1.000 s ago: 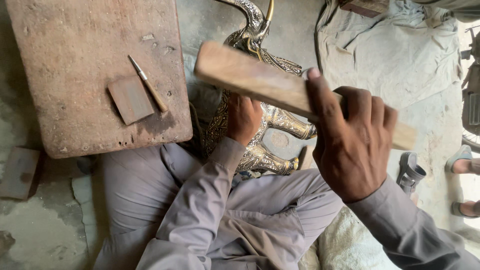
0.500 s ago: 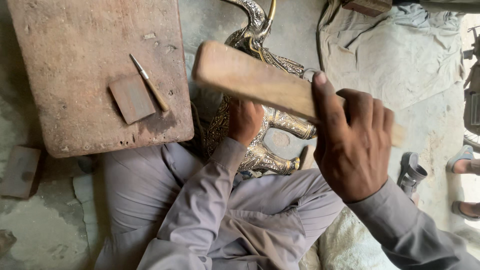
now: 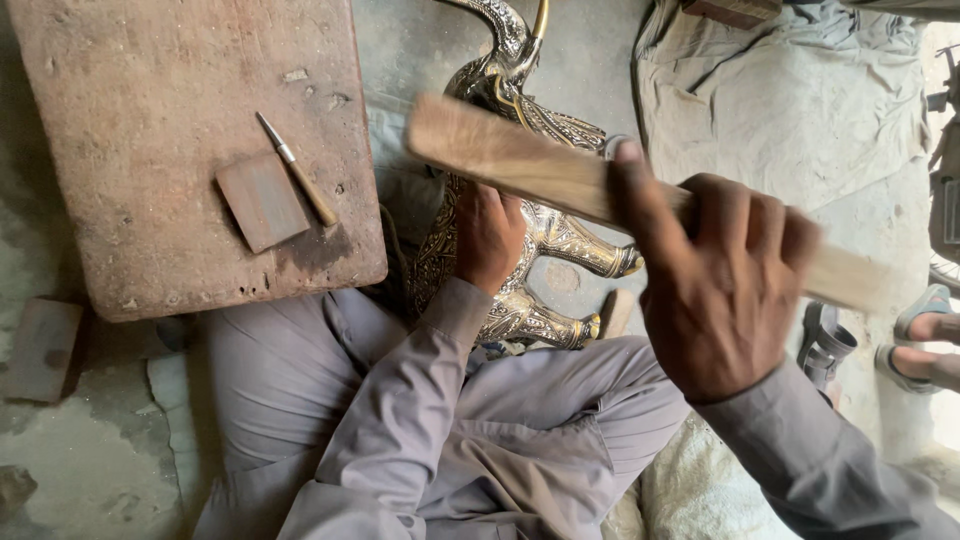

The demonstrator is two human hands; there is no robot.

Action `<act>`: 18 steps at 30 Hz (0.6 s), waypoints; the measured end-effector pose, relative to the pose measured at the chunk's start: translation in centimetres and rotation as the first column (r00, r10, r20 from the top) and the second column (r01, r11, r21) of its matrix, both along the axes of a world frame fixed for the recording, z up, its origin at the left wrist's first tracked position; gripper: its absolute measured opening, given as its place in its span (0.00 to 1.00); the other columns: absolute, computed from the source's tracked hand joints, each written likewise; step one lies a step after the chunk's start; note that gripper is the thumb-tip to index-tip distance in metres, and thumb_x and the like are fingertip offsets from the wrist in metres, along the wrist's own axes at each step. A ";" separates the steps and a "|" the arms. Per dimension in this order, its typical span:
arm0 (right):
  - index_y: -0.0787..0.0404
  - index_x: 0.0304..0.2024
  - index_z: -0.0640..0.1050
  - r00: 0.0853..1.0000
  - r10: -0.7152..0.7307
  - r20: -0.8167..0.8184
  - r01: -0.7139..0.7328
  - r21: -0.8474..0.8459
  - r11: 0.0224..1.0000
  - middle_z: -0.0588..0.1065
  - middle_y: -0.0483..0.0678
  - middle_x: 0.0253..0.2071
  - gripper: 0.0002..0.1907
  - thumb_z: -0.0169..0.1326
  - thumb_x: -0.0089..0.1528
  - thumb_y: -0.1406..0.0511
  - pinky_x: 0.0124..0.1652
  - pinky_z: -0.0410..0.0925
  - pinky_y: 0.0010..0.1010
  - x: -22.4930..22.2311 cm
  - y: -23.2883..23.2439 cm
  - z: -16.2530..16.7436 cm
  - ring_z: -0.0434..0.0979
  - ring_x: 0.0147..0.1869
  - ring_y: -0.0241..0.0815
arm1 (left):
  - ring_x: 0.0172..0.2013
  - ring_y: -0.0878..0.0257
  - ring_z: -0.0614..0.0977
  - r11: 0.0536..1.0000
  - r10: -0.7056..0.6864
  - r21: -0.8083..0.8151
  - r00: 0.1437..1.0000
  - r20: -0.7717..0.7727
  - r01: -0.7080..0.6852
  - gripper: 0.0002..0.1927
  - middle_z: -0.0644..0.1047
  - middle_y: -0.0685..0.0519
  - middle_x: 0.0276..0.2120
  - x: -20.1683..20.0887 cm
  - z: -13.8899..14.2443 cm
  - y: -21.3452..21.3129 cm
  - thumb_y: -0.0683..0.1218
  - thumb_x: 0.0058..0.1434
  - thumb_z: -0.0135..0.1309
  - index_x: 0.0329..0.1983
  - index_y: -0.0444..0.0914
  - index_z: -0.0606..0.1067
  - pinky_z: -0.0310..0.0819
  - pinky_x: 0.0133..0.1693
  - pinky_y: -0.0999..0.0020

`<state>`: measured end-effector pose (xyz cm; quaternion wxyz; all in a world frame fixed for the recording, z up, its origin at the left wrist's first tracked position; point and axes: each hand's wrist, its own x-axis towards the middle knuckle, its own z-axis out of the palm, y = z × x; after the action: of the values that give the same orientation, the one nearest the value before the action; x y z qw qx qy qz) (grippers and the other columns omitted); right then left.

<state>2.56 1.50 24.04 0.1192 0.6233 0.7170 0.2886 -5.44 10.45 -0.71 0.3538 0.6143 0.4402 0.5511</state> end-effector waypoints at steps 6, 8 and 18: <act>0.39 0.77 0.71 0.999 -0.014 -0.037 0.013 -0.037 0.999 0.72 0.40 0.42 0.29 0.53 0.74 0.63 0.52 0.57 0.37 0.4 -1.2 1.1 0.69 0.43 0.39 | 0.39 0.61 0.83 0.982 0.128 -0.175 0.942 0.312 -0.075 0.09 0.76 0.47 0.42 -1.8 -0.4 0.2 0.40 0.74 0.45 0.54 0.34 0.63 0.84 0.39 0.65; 0.42 0.77 0.71 0.988 -0.042 -0.146 0.037 -0.042 0.998 0.73 0.42 0.45 0.28 0.54 0.74 0.64 0.51 0.57 0.38 0.8 -1.8 1.2 0.69 0.43 0.40 | 0.42 0.64 0.82 0.978 0.139 -0.206 0.863 0.486 -0.041 0.11 0.74 0.48 0.46 -3.1 -0.1 -0.4 0.40 0.76 0.46 0.57 0.34 0.60 0.85 0.41 0.68; 0.49 0.76 0.70 0.982 -0.109 -0.154 0.107 -0.017 0.994 0.73 0.45 0.46 0.26 0.56 0.76 0.62 0.53 0.57 0.37 4.3 -4.3 1.1 0.69 0.46 0.42 | 0.40 0.66 0.81 0.922 0.117 -0.360 0.785 0.608 0.142 0.19 0.77 0.50 0.43 -5.6 2.4 -2.1 0.45 0.72 0.55 0.58 0.36 0.61 0.81 0.43 0.71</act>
<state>6.85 -2.76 25.18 0.0813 0.6812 0.6905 0.2293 -11.05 8.32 1.72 0.5960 0.3203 0.3954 0.6212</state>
